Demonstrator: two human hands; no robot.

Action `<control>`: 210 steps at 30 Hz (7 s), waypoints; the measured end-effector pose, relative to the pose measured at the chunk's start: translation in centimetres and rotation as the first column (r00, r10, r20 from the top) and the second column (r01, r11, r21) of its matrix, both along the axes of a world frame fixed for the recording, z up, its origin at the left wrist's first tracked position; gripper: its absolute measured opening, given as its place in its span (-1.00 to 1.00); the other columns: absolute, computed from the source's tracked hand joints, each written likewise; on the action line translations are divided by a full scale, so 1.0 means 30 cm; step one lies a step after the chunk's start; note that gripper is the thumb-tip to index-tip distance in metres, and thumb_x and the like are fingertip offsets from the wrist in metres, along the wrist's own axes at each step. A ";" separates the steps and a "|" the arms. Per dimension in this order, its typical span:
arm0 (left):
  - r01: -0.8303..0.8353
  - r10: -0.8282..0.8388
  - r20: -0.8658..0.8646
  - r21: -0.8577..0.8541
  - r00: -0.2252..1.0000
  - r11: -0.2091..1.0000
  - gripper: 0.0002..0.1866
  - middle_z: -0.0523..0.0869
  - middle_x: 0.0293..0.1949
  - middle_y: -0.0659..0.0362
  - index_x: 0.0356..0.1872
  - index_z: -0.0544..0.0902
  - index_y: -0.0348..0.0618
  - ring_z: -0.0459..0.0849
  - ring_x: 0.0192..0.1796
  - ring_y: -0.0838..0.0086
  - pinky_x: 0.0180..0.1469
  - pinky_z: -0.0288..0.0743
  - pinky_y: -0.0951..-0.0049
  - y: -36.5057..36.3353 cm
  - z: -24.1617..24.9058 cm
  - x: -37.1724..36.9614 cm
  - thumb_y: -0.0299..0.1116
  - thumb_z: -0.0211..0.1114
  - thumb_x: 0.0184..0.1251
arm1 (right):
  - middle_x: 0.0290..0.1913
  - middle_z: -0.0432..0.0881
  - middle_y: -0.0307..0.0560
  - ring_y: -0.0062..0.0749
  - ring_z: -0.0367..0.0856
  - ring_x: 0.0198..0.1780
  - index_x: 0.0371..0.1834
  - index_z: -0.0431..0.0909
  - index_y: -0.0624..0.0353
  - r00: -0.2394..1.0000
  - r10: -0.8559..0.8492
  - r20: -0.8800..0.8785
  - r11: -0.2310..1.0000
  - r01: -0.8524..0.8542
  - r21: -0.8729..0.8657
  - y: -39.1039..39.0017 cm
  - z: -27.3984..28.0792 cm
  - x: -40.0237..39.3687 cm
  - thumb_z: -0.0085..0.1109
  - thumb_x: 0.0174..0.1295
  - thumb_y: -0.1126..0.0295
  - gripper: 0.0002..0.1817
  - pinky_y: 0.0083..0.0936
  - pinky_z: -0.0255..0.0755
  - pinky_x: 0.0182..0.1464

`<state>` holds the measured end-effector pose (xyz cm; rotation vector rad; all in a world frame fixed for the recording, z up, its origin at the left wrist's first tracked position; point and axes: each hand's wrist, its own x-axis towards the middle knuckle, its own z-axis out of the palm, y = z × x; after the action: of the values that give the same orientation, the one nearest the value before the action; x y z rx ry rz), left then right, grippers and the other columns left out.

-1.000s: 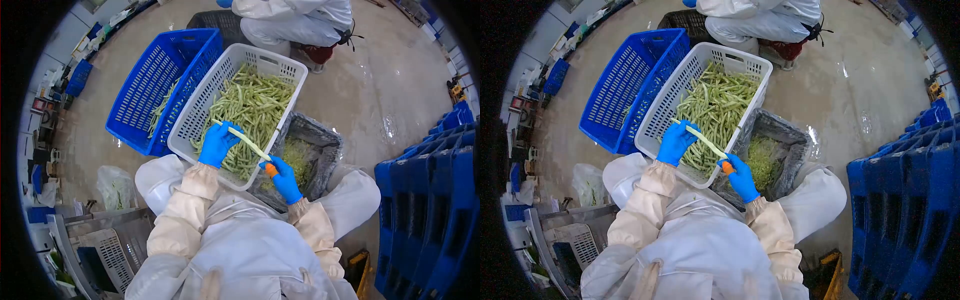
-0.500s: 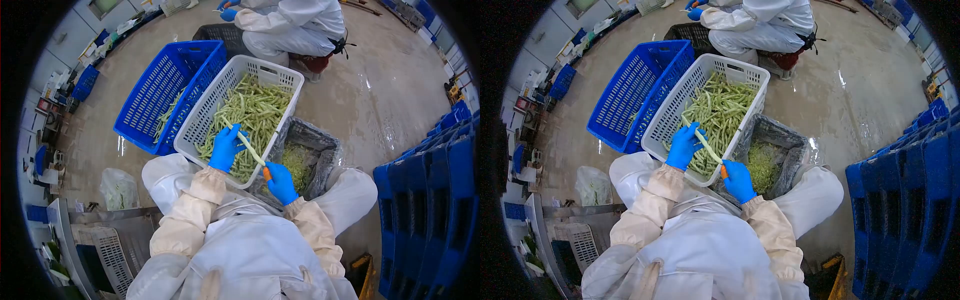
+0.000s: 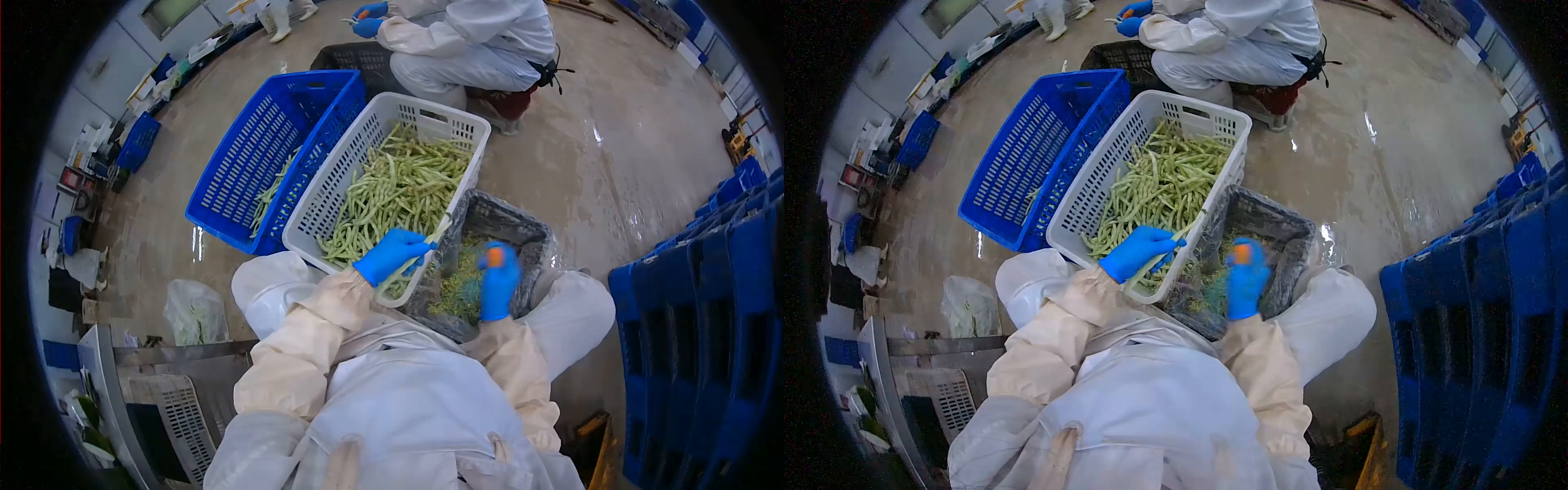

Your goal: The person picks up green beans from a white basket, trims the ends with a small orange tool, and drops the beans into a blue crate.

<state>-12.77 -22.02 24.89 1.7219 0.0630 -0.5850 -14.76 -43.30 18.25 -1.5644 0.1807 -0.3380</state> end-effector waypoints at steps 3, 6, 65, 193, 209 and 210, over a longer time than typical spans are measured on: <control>0.089 -0.089 0.005 -0.050 0.996 0.995 -0.64 0.58 -0.55 0.25 0.03 0.53 -0.29 0.47 -0.55 0.68 -0.52 0.36 0.65 0.052 0.007 -0.035 -0.40 0.10 0.23 | -0.42 0.55 -0.04 -0.56 0.41 -0.43 -0.28 0.53 0.20 0.948 -0.272 -0.164 0.930 0.303 0.207 -0.148 -0.001 0.042 0.09 0.11 0.44 -0.87 -0.56 0.34 -0.35; 0.100 -0.104 -0.043 -0.099 0.994 0.990 -0.66 0.58 -0.52 0.24 0.00 0.54 -0.30 0.47 -0.52 0.67 -0.50 0.37 0.65 0.070 -0.020 -0.047 -0.40 0.12 0.22 | -0.32 0.57 -0.05 -0.42 0.49 -0.34 -0.24 0.53 0.19 0.986 -0.069 -0.154 0.901 -0.005 -0.434 -0.096 0.025 0.025 0.10 0.12 0.45 -0.85 -0.43 0.37 -0.27; -0.338 0.358 0.003 -0.329 0.934 0.882 -0.88 0.57 -0.43 0.27 -0.28 0.59 -0.28 0.51 -0.38 0.65 -0.29 0.40 0.63 0.009 -0.181 -0.114 -0.46 0.14 0.24 | -0.26 0.56 -0.12 -0.47 0.55 -0.22 -0.16 0.48 0.33 0.741 0.659 -0.126 0.587 -0.402 0.702 0.190 0.001 -0.029 0.00 0.28 0.36 -0.76 -0.51 0.45 -0.09; -0.334 -0.443 0.796 0.584 0.412 0.740 -0.86 0.52 -0.48 0.16 -0.34 0.53 -0.06 0.53 -0.36 0.27 -0.35 0.37 0.30 -0.313 -0.116 -0.019 -0.42 0.22 0.02 | -0.49 0.53 -0.22 -0.64 0.45 -0.44 -0.32 0.53 0.31 0.953 0.293 -0.072 0.953 -0.286 0.095 -0.211 0.087 -0.023 0.02 0.23 0.43 -0.84 -0.66 0.34 -0.34; -0.217 0.311 0.271 -0.326 0.911 0.920 -0.86 0.63 -0.39 0.24 -0.24 0.61 -0.28 0.57 -0.38 0.63 -0.33 0.46 0.62 -0.266 -0.139 0.005 -0.53 0.18 0.19 | -0.48 0.53 -0.22 -0.58 0.45 -0.45 -0.34 0.56 0.31 0.947 0.288 -0.144 0.871 -0.197 0.450 -0.183 0.026 -0.029 0.08 0.18 0.37 -0.80 -0.59 0.36 -0.35; -0.217 0.311 0.270 -0.326 0.911 0.920 -0.86 0.63 -0.39 0.24 -0.24 0.61 -0.28 0.57 -0.38 0.63 -0.33 0.46 0.62 -0.240 -0.128 0.020 -0.53 0.18 0.19 | -0.48 0.53 -0.21 -0.57 0.45 -0.45 -0.34 0.57 0.30 0.978 0.181 -0.107 0.844 -0.098 0.527 -0.225 -0.007 -0.017 0.09 0.17 0.36 -0.80 -0.59 0.36 -0.35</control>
<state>-12.17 -29.24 21.05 1.4672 -0.0152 -0.1005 -15.25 -50.05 18.04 -1.0528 0.2529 -0.0397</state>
